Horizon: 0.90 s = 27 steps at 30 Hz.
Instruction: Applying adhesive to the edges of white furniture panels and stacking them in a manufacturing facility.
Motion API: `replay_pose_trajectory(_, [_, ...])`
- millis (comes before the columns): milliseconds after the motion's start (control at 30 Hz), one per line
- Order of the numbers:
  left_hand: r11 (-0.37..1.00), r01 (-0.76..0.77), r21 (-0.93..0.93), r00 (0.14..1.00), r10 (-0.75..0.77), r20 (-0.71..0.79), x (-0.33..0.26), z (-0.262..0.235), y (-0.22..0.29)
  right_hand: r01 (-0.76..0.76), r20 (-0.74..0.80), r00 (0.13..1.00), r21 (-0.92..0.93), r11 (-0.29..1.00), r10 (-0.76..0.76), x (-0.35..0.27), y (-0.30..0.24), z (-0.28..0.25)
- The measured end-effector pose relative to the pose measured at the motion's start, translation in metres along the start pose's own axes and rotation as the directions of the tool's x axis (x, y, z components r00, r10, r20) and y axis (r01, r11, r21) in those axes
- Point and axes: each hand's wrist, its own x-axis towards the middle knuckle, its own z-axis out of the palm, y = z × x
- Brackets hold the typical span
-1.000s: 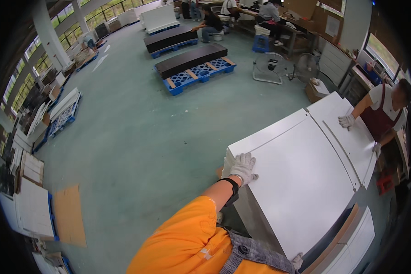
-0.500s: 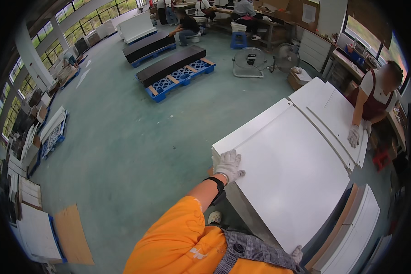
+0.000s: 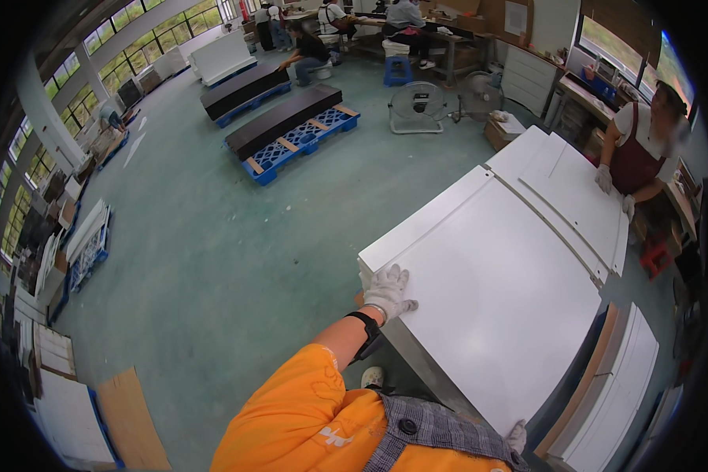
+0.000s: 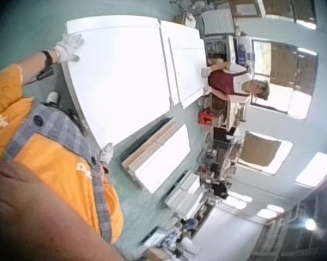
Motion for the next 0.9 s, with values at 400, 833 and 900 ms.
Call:
replay_pose_trajectory(400, [0.991,0.135,-0.016,0.985,-0.132,0.115,0.009,-0.017,0.016,0.015,0.108,0.991,0.466,0.885,-0.074,0.027,0.048,0.008])
replay_pose_trajectory(833, [0.985,0.169,0.021,0.976,-0.171,0.132,0.017,-0.01,0.016,-0.272,0.213,0.96,0.567,0.777,0.181,0.052,0.082,0.019])
replay_pose_trajectory(900, [0.983,0.181,0.022,0.973,-0.182,0.14,0.018,-0.008,0.013,-0.285,0.233,0.956,0.574,0.767,0.181,0.025,0.038,0.013])
